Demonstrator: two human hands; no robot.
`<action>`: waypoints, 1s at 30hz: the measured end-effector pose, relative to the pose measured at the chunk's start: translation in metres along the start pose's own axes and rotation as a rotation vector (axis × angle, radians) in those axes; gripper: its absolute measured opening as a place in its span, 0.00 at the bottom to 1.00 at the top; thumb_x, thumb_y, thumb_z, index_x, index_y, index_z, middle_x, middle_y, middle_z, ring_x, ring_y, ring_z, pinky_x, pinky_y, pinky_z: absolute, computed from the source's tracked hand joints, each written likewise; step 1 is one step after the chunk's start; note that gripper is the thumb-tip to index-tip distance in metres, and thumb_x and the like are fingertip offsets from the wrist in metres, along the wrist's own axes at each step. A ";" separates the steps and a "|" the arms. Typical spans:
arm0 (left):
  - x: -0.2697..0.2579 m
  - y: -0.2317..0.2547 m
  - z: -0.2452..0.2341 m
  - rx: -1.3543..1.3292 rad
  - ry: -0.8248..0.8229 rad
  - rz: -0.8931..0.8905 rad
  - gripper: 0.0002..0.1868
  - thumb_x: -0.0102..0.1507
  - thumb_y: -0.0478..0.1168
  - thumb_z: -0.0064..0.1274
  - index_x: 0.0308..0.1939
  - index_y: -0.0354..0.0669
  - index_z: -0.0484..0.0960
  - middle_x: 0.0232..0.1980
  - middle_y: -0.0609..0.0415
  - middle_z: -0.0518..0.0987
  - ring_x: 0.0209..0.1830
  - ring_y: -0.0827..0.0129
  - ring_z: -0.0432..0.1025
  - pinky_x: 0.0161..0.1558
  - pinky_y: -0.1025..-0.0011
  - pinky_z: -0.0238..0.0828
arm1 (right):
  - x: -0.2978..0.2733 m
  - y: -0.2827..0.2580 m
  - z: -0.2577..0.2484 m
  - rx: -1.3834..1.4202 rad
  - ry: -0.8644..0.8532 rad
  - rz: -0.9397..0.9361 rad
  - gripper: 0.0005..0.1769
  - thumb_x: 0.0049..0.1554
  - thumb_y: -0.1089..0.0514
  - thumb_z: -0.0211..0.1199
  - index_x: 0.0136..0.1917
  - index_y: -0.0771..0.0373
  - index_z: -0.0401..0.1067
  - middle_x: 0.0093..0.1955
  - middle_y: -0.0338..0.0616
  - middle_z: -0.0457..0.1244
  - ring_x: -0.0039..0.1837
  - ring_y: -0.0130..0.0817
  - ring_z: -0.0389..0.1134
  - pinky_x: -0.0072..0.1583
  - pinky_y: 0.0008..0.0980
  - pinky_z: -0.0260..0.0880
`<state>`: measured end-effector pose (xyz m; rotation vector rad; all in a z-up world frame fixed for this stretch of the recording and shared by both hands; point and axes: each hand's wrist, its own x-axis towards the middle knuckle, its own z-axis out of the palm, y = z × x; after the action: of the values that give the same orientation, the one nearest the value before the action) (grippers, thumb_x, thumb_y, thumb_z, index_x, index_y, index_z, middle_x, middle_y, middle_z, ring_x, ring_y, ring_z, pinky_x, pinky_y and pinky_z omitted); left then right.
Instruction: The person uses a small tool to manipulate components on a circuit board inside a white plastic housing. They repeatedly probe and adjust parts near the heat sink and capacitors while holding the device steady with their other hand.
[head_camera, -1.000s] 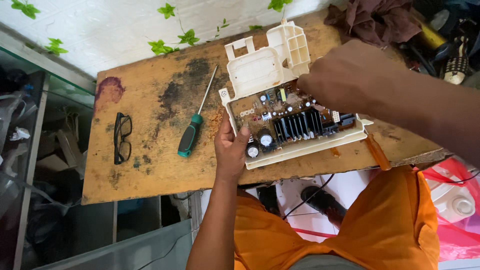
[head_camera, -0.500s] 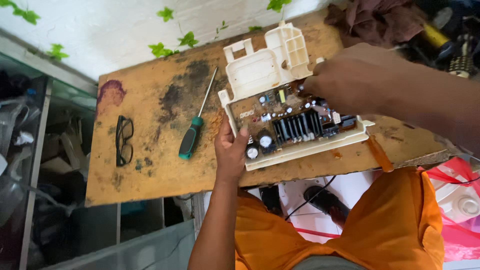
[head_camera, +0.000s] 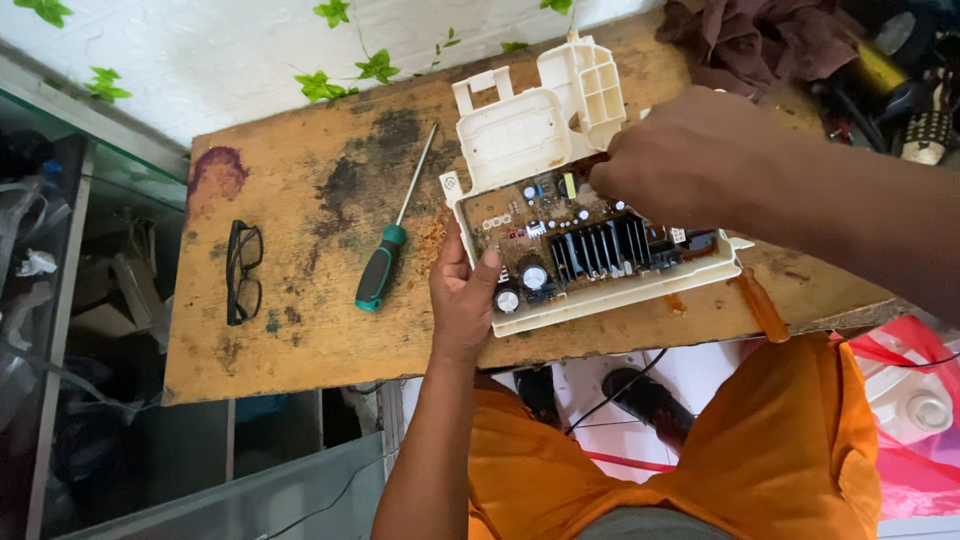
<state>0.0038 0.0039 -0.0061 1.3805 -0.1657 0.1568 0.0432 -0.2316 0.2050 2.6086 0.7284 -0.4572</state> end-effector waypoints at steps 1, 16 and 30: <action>0.000 0.000 0.003 0.001 -0.001 0.000 0.45 0.66 0.49 0.56 0.81 0.37 0.53 0.80 0.47 0.62 0.80 0.59 0.57 0.77 0.60 0.51 | 0.001 -0.001 -0.003 0.002 0.000 0.001 0.10 0.61 0.55 0.52 0.51 0.55 0.73 0.45 0.42 0.71 0.46 0.52 0.74 0.41 0.46 0.72; 0.002 0.000 0.007 -0.116 0.042 0.020 0.37 0.65 0.45 0.59 0.75 0.37 0.66 0.69 0.51 0.75 0.68 0.68 0.69 0.71 0.68 0.62 | 0.015 -0.010 -0.027 -0.086 -0.098 -0.052 0.15 0.50 0.65 0.66 0.51 0.57 0.79 0.52 0.45 0.72 0.52 0.52 0.75 0.46 0.46 0.76; 0.000 0.009 0.008 -0.096 0.030 0.007 0.45 0.63 0.50 0.60 0.78 0.34 0.60 0.74 0.48 0.70 0.73 0.66 0.64 0.73 0.67 0.59 | 0.035 -0.015 0.017 -0.251 0.031 -0.117 0.13 0.63 0.54 0.51 0.46 0.54 0.77 0.40 0.41 0.72 0.44 0.46 0.74 0.44 0.43 0.75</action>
<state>0.0017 -0.0022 0.0036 1.2818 -0.1516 0.1731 0.0597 -0.2132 0.1717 2.3522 0.8920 -0.3348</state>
